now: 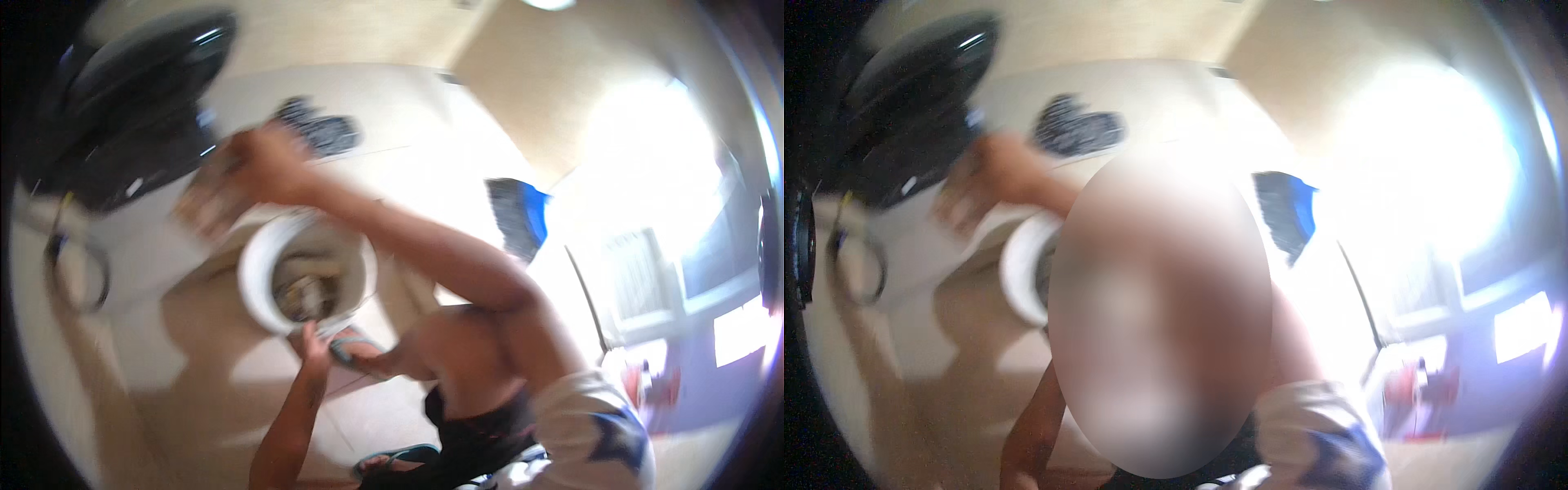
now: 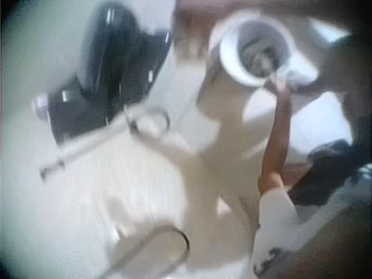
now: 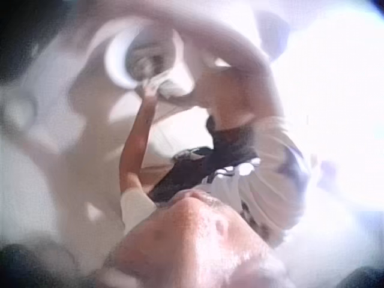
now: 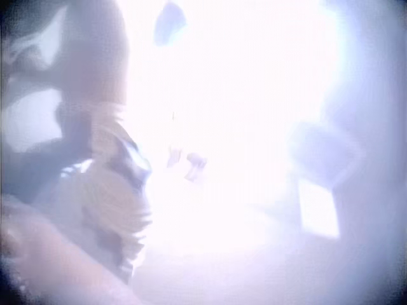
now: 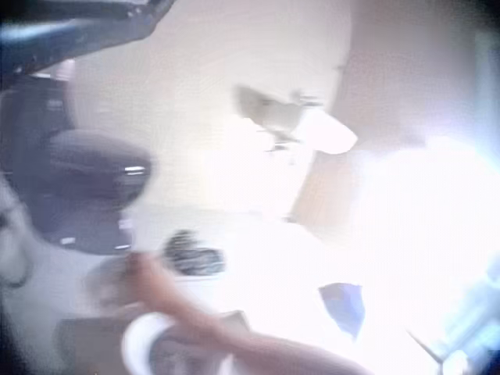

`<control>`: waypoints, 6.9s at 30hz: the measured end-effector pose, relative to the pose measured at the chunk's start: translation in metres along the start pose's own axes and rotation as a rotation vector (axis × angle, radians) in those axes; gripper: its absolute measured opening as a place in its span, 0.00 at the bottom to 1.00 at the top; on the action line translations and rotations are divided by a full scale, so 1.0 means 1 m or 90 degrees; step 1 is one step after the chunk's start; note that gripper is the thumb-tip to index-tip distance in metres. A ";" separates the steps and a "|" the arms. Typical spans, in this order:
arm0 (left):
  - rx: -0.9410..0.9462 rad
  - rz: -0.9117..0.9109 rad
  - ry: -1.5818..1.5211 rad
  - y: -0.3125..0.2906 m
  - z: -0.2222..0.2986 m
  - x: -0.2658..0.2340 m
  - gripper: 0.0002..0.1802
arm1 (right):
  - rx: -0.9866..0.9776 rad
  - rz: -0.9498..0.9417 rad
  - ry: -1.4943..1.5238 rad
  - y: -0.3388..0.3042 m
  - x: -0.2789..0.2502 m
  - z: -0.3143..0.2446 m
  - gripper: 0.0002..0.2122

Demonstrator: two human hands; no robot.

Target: The person sweeps debris from a bathroom floor using a broom, squats down to scrape residue with a handheld tool, and collects the debris into a bucket.

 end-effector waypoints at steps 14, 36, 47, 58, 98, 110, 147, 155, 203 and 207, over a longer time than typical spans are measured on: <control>0.213 0.242 0.130 -0.321 0.212 0.137 0.30 | 0.779 0.004 0.513 -0.158 0.055 0.012 0.15; -0.390 0.644 0.802 -0.622 0.229 0.015 0.37 | 0.854 -0.032 -0.876 -0.418 -0.847 0.191 0.25; -0.146 0.486 0.807 -0.533 0.236 0.089 0.18 | 0.777 -0.129 -0.894 -0.416 -0.905 0.069 0.27; -0.334 0.417 0.957 -0.571 0.157 -0.015 0.20 | 0.879 -0.038 -0.926 -0.445 -0.902 0.144 0.32; -0.365 0.821 0.103 -0.874 -0.215 0.133 0.24 | 0.333 -0.546 -0.155 -0.319 0.416 -0.063 0.20; -0.192 0.797 0.012 -0.848 -0.171 0.078 0.21 | 0.430 -0.490 -0.127 -0.419 0.247 -0.129 0.20; -0.195 0.810 0.023 -0.864 -0.282 0.118 0.20 | 0.063 -0.827 -0.327 -0.604 0.255 -0.215 0.19; -0.201 0.914 -0.153 -0.862 -0.275 0.121 0.23 | 0.050 -0.874 -0.292 -0.546 0.376 -0.253 0.23; -0.277 1.089 -0.380 -0.739 -0.163 0.310 0.15 | -0.184 -1.071 -0.535 -0.319 0.291 -0.121 0.20; -0.213 1.109 -0.290 -0.753 -0.140 0.279 0.17 | -0.130 -1.073 -0.445 -0.298 0.192 -0.132 0.22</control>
Point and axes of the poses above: each hand's wrist, its own y-axis towards the middle knuckle, its own x-axis out of the palm, z = x × y, the point moved 8 cm from there along y, towards the middle knuckle, and after that the axes turned 12 degrees about y, right-handed, at the moved point
